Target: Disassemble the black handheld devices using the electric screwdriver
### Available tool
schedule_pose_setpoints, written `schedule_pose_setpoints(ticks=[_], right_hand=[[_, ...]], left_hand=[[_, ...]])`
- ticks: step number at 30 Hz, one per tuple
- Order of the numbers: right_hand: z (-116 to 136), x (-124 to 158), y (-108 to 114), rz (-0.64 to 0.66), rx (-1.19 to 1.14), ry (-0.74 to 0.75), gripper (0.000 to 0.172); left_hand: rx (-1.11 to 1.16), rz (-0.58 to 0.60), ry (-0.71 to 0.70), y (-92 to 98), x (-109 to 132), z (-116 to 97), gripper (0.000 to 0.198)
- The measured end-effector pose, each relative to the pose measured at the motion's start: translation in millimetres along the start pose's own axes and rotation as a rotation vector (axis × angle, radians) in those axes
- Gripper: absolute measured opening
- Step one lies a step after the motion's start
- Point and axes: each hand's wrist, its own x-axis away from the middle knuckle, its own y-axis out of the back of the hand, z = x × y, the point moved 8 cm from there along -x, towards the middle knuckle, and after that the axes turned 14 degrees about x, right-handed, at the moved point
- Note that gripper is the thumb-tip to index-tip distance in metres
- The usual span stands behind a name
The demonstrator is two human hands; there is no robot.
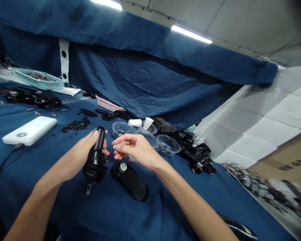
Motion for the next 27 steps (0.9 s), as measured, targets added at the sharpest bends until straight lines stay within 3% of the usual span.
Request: schedule_pose_setpoints(ticks=[3,8,13,20,27], right_hand=[[1.1,1.2,2.1,0.022,0.006,-0.008,0.03],[4.2,8.1,3.0,0.078,0.0,-0.036,0.036],[10.8,18.2,1.1,0.123,0.027,-0.034,0.029],[18.5,20.1,13.1,0.11,0.123,-0.027,0.01],[27.2,28.4,25.5,0.235,0.162,-0.014,0.019]], left_hand=[[-0.126,0.01,0.07,4.4,1.1,5.0,0.077],[-0.417,0.074,-0.073,8.2,8.1,-18.4,0.069],[-0.619,-0.091,-0.029,27.5,14.7,-33.5,0.068],[-0.728,-0.229,-0.008,35.2,10.4,-39.3,0.06],[-0.811,-0.288,-0.003,43.0,2.2,-36.3,0.058]])
